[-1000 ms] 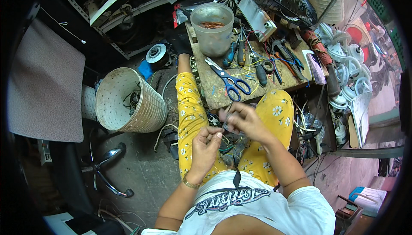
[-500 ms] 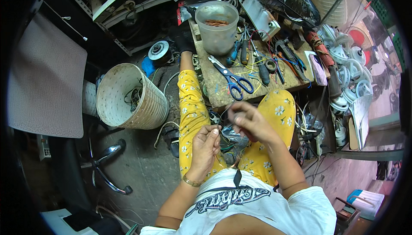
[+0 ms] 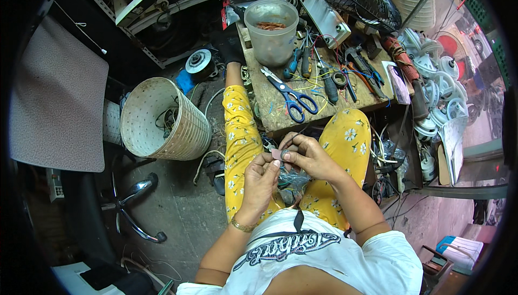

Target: The person strips the insulation from several wires and joins them together by twisting and applying electrical tape.

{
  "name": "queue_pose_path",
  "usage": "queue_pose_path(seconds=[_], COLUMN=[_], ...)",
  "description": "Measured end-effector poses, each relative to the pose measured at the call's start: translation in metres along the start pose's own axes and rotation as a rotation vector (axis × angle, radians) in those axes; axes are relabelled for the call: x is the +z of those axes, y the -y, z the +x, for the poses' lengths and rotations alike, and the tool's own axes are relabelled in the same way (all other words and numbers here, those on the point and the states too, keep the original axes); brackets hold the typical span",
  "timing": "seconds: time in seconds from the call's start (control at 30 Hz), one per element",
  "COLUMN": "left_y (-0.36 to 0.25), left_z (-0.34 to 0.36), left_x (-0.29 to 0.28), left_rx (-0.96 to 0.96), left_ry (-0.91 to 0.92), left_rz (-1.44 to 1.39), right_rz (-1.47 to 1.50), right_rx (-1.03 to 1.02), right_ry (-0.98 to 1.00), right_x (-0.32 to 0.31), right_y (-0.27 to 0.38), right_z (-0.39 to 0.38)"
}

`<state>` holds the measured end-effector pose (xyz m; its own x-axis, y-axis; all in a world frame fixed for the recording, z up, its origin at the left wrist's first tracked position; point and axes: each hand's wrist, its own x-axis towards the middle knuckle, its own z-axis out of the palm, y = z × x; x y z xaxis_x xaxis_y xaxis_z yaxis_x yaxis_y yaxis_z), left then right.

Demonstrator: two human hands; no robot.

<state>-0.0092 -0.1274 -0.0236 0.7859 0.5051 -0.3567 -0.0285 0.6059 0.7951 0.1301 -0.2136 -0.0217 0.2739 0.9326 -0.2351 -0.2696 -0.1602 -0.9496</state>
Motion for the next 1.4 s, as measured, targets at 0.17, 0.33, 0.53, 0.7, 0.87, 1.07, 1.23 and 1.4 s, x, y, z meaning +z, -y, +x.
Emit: queue_pose_path(seconds=[0.17,0.33,0.53,0.7,0.87,1.07,1.23,1.4], left_y=[-0.001,-0.001,0.001,0.000,-0.002,-0.003,0.002,-0.005], left_z=[0.000,-0.005,-0.008,-0.012,-0.018,-0.027,-0.033,-0.019], left_x=[0.001,-0.001,-0.003,-0.004,-0.010,-0.025,-0.052,-0.044], left_rx=[0.048,-0.030,-0.099,-0.084,-0.060,-0.055,-0.119,-0.003], left_ry=[0.003,0.013,0.045,0.044,-0.001,-0.003,-0.084,-0.063], left_rz=[0.035,-0.024,-0.079,-0.068,0.007,0.048,-0.047,-0.061], right_rz=[0.021,0.003,-0.035,-0.062,-0.087,-0.193,-0.007,-0.653], right_rx=[-0.004,-0.037,-0.006,-0.033,-0.028,0.024,-0.017,-0.207], right_ry=[-0.004,-0.078,-0.123,-0.112,-0.114,-0.077,-0.211,-0.569], right_x=[-0.001,-0.005,-0.018,-0.024,-0.027,-0.036,-0.062,-0.110], right_y=[0.000,-0.002,0.011,0.011,0.015,0.022,0.049,0.033], right_z=[0.001,0.003,0.007,0.010,0.013,0.021,0.038,0.102])
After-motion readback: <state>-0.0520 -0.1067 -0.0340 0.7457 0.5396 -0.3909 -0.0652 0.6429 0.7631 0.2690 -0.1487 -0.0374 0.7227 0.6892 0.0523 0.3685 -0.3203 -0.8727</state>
